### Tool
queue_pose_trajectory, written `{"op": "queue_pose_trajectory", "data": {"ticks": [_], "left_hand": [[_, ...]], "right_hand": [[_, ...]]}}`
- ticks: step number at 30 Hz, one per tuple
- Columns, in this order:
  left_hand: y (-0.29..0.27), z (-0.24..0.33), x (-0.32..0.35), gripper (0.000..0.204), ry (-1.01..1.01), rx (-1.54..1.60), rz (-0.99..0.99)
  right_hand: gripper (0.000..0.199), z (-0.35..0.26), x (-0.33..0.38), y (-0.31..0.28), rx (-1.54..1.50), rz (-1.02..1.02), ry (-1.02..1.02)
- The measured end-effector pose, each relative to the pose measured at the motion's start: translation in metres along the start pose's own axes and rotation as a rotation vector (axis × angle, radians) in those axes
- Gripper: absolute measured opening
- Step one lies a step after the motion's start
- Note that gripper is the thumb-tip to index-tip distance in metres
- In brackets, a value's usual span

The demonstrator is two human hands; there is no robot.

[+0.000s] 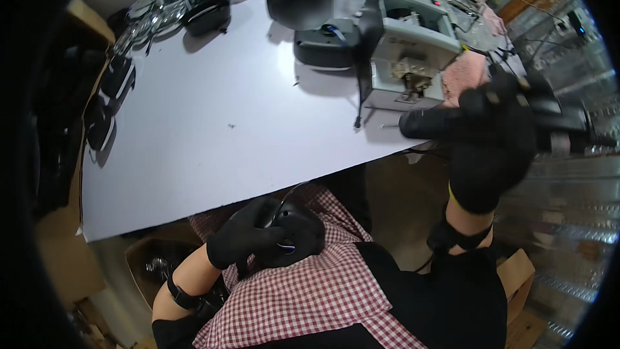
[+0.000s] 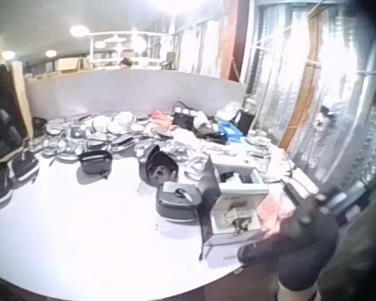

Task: Assembling plastic housings for electronic devices using a power screwdriver and various components.

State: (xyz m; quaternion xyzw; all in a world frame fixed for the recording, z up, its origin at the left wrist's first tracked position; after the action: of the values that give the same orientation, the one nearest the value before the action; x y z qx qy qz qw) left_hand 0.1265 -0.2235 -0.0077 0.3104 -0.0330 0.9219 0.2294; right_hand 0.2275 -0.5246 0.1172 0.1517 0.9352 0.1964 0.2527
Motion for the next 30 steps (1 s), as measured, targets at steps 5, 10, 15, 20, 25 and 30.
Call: {"op": "queue_pose_trajectory", "data": {"ticks": [5,10,15,20,25,30], "left_hand": [[-0.001,-0.004,0.017,0.072,0.024,0.306,-0.024],[-0.003,-0.007,0.024,0.066,0.203,0.423,-0.118],[0.007,-0.018,0.030,0.061,0.104,0.591,0.046],[0.017,-0.029,0.028,0.054,0.181,0.471,0.092],[0.013,-0.038,0.026,0.050,0.188,0.304,0.176],[0.013,-0.029,0.029,0.051,0.197,0.201,0.221]], "right_hand": [[0.027,-0.007,0.050,0.043,-0.479,-0.546,0.247],[0.028,-0.013,0.085,0.081,-0.463,-0.488,0.225],[0.016,-0.036,0.120,0.106,-2.325,0.756,1.340],[0.017,-0.043,0.134,0.118,-2.723,1.168,1.700],[0.025,-0.036,0.141,0.121,-2.780,1.044,1.946],[0.023,-0.042,0.141,0.143,-2.284,1.322,1.862]]}}
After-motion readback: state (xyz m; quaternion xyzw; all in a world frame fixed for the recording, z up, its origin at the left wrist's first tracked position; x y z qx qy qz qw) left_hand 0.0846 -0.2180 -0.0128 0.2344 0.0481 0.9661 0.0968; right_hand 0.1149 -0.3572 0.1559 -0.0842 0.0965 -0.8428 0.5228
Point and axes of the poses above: each hand's wrist, its own x-axis away from the middle knuckle, its own y-axis out of the palm, z = x × y, the point moved 4 cm from there along -x, towards the middle knuckle, and after that the axes turned 5 degrees about z, right-handed, at the moved point
